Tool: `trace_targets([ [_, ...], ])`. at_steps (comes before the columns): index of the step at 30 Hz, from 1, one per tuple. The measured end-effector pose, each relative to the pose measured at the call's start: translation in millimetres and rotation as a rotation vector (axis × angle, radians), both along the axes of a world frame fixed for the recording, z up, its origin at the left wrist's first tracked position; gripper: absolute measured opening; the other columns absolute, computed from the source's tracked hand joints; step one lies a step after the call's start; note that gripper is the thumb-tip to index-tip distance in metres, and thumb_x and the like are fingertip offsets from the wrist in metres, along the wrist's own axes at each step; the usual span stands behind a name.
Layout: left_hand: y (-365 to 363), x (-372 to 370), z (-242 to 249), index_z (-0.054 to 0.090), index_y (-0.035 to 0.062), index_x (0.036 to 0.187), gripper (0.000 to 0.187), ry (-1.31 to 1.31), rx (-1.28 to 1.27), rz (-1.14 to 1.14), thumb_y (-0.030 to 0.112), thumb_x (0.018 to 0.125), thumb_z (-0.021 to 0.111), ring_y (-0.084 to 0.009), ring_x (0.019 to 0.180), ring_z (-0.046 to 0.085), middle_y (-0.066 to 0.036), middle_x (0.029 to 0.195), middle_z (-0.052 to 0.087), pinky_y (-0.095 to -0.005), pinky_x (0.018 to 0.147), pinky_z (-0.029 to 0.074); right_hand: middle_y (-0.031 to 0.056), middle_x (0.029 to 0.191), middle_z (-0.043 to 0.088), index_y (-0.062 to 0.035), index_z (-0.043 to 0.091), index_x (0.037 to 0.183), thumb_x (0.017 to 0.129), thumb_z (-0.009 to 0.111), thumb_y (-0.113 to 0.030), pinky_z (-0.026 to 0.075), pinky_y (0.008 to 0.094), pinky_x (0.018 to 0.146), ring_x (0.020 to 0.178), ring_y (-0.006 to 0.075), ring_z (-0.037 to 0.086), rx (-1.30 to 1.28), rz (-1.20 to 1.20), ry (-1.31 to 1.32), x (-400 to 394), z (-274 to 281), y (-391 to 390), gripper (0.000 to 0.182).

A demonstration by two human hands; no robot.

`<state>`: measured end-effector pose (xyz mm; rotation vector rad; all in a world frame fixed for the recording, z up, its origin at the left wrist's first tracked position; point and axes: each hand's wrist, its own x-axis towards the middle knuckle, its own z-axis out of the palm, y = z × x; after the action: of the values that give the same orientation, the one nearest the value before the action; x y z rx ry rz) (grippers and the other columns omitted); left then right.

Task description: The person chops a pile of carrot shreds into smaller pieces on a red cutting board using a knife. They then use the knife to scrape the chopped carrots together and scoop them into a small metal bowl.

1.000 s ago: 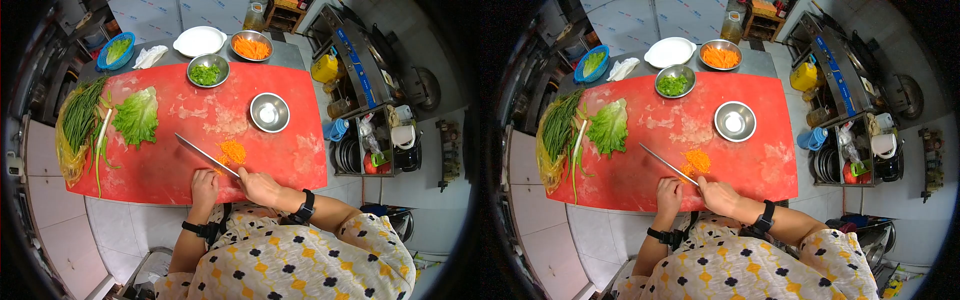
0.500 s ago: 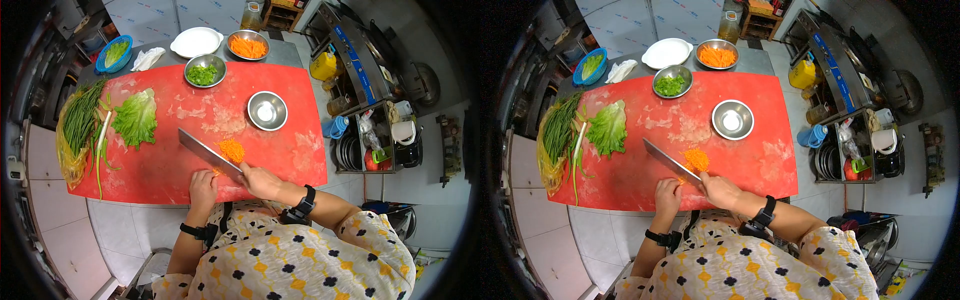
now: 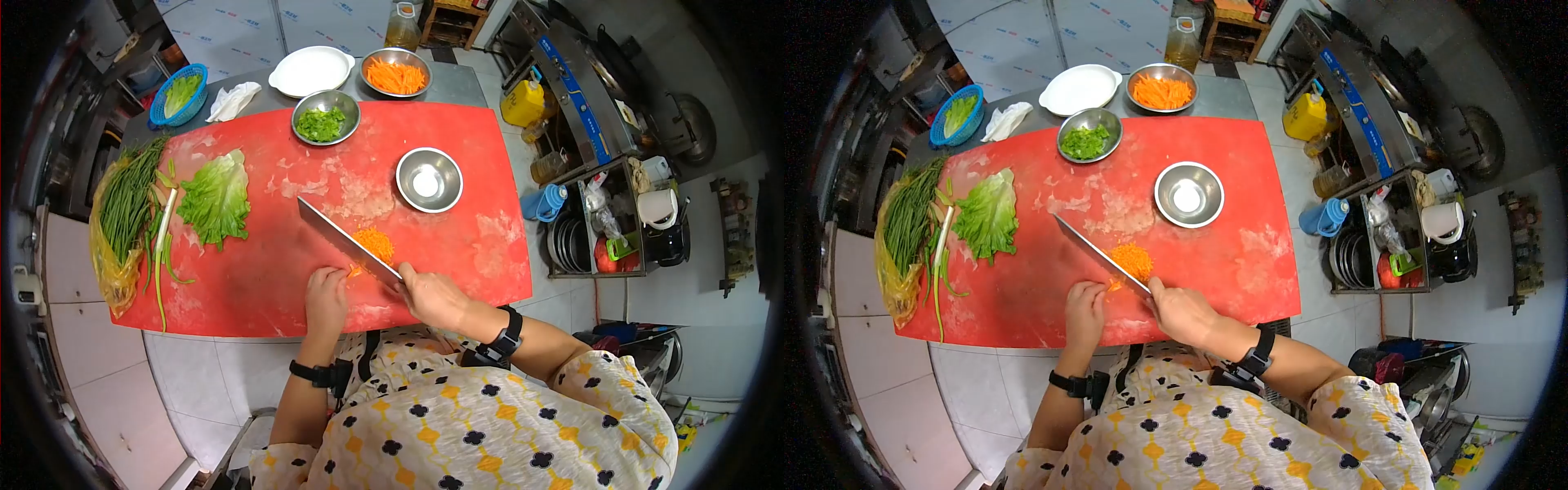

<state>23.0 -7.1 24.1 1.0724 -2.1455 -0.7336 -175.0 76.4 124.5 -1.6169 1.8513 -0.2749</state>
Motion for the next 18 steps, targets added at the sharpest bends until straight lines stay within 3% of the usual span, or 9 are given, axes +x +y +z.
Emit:
trace_targets([
  [6,6.9,36.9,4.0,0.065,0.0027,0.095,0.014,-0.078,0.203,-0.092,0.002,0.081,0.063,-0.0341,0.094,0.058,-0.014,0.096,0.061,-0.0422,0.084,0.048,0.0256,0.07,0.063,0.0021,0.043,0.097,0.099,0.047,-0.019,0.048,0.054,0.059,0.068,0.0453,0.062,0.033,0.055,0.018,3.4,-1.5,-1.2,0.022],
  [11,6.8,20.9,-7.6,0.065,0.0034,0.093,0.015,-0.056,0.095,-0.104,0.005,0.078,0.067,-0.0353,0.088,0.059,-0.015,0.091,0.06,-0.0429,0.078,0.049,0.0248,0.072,0.065,0.0029,0.044,0.1,0.096,0.045,-0.015,0.049,0.0537,0.061,0.07,0.0437,0.064,0.061,0.095,0.089,8.4,-15.9,-2.0,0.018],
  [18,-2.4,-0.9,-10.9,0.062,0.0033,0.088,0.013,-0.053,0.001,-0.097,0.005,0.077,0.07,-0.0352,0.082,0.059,-0.014,0.085,0.057,-0.0437,0.073,0.05,0.0259,0.069,0.062,0.0018,0.043,0.096,0.098,0.05,-0.019,0.049,0.0538,0.057,0.066,0.0457,0.062,-0.005,0.073,0.07,9.1,-17.3,-2.7,0.022],
])
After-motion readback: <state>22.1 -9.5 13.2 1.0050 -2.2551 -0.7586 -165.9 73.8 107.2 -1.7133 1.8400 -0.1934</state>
